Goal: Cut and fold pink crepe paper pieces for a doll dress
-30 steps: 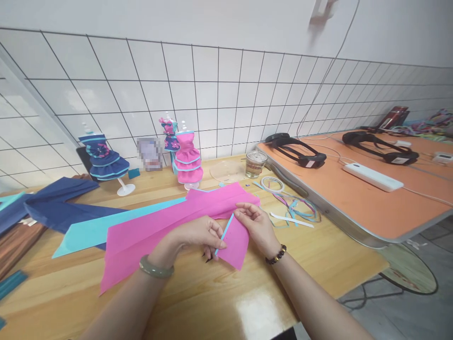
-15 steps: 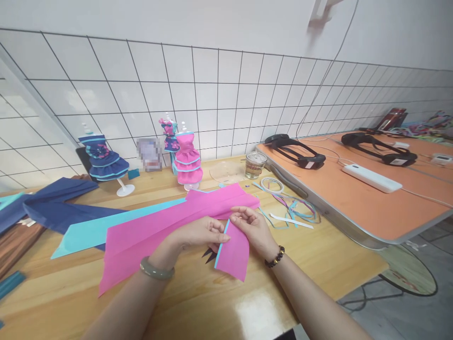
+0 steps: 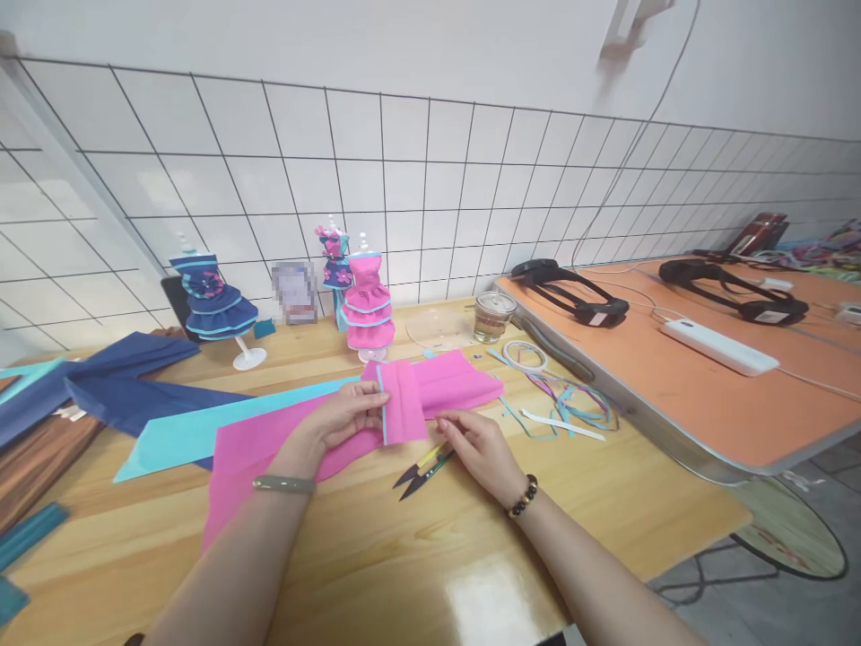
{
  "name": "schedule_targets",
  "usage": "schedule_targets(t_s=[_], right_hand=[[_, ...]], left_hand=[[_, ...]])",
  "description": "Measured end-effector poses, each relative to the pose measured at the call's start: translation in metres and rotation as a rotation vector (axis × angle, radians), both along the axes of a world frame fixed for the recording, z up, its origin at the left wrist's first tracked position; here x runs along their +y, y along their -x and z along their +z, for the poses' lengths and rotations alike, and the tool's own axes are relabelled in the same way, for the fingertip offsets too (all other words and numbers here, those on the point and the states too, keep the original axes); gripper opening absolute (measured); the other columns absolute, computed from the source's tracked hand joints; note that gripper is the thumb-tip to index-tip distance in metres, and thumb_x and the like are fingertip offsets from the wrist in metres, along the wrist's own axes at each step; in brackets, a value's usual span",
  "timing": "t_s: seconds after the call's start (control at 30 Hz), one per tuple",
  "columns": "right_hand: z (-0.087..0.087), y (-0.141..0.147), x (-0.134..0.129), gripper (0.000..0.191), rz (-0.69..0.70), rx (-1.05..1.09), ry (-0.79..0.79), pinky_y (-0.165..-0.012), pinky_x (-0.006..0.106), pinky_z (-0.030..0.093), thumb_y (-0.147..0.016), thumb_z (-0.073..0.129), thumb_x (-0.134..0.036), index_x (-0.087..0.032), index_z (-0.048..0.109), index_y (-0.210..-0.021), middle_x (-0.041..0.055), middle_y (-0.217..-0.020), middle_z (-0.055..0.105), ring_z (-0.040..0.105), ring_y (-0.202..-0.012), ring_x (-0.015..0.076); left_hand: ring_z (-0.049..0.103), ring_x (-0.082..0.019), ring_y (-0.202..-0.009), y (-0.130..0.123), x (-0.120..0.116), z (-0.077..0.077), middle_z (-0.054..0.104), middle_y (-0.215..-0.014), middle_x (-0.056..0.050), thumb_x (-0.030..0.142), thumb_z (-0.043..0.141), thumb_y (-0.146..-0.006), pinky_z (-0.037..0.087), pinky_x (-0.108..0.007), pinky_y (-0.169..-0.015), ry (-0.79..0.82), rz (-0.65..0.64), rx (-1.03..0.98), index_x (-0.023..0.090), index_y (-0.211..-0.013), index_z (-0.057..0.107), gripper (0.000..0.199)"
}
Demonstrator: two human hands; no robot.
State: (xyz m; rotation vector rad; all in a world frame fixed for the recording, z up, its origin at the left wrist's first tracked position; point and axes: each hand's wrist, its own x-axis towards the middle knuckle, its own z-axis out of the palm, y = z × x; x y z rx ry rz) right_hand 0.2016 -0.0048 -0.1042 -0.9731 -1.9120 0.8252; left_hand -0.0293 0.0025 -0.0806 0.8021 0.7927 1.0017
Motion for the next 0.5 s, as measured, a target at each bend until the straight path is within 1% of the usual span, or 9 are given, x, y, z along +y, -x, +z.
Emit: schedule_targets(t_s=[0.07,0.13,0.2,0.23,0.3,0.37,0.43,0.5], right_hand=[[-0.001,0.000,0.000,0.021,-0.055,0.002,-0.019,-0.068,0.028,0.047,-0.083,0.048,-0.030,-0.019,0.065,-0.088,0.0050,-0.080,0.067,0.061,-0.075,0.0175],[0.003,0.001,0.002,0.021,-0.101,0.003,-0.010,-0.067,0.028,0.047,-0.083,0.048,-0.031,-0.019,0.064,-0.089,0.0056,-0.083,0.067,0.061,-0.076,0.0176],[0.012,0.005,0.008,0.022,-0.119,-0.034,-0.022,-0.067,0.028,0.047,-0.084,0.047,-0.030,-0.019,0.064,-0.091,0.0054,-0.087,0.068,0.061,-0.077,0.0176],[0.018,0.009,0.013,0.022,-0.114,-0.071,-0.042,-0.067,0.028,0.047,-0.084,0.046,-0.030,-0.019,0.064,-0.091,0.0050,-0.088,0.068,0.061,-0.077,0.0173],[0.031,0.021,0.028,0.023,-0.091,-0.192,-0.102,-0.069,0.027,0.046,-0.085,0.043,-0.027,-0.020,0.063,-0.096,0.0042,-0.093,0.068,0.061,-0.080,0.0166],[0.039,0.040,0.049,0.025,-0.073,-0.400,-0.171,-0.071,0.026,0.045,-0.085,0.041,-0.023,-0.020,0.062,-0.098,0.0044,-0.095,0.067,0.061,-0.084,0.0163],[0.039,0.062,0.073,0.023,-0.068,-0.476,-0.185,-0.073,0.027,0.042,-0.081,0.045,-0.018,-0.019,0.065,-0.093,0.0059,-0.094,0.068,0.060,-0.085,0.0180],[0.033,0.085,0.094,0.018,-0.081,-0.539,-0.179,-0.073,0.028,0.041,-0.079,0.049,-0.019,-0.018,0.068,-0.081,0.0082,-0.086,0.069,0.060,-0.082,0.0197]], left_hand=[[0.062,-0.015,-0.060,0.006,0.003,-0.007,0.066,-0.071,-0.008,0.007,0.067,-0.065,0.050,-0.028,-0.058,-0.001,0.137,-0.193,0.009,-0.079,0.063,0.014],[0.061,-0.012,-0.061,0.010,0.006,-0.012,0.066,-0.070,-0.002,0.009,0.064,-0.068,0.049,-0.024,-0.060,-0.040,0.254,-0.323,0.014,-0.078,0.062,0.011],[0.061,-0.009,-0.064,0.014,0.007,-0.013,0.066,-0.070,0.003,0.013,0.060,-0.073,0.048,-0.020,-0.061,-0.077,0.348,-0.412,0.019,-0.077,0.061,0.007],[0.061,-0.008,-0.064,0.015,0.007,-0.013,0.066,-0.070,0.003,0.014,0.058,-0.074,0.048,-0.019,-0.060,-0.087,0.384,-0.468,0.020,-0.076,0.060,0.006],[0.060,-0.010,-0.063,0.017,0.006,-0.011,0.065,-0.069,0.002,0.015,0.056,-0.076,0.048,-0.021,-0.058,-0.089,0.426,-0.579,0.019,-0.074,0.059,0.005],[0.060,-0.011,-0.063,0.019,0.005,-0.010,0.065,-0.067,0.001,0.015,0.057,-0.074,0.047,-0.024,-0.059,-0.086,0.450,-0.661,0.017,-0.072,0.059,0.004],[0.060,-0.013,-0.065,0.021,0.003,-0.010,0.064,-0.068,0.001,0.016,0.062,-0.070,0.047,-0.026,-0.061,-0.097,0.446,-0.688,0.018,-0.072,0.059,0.004],[0.059,-0.014,-0.067,0.023,0.001,-0.012,0.063,-0.069,0.002,0.018,0.067,-0.064,0.047,-0.027,-0.062,-0.128,0.416,-0.702,0.019,-0.072,0.059,0.012]])
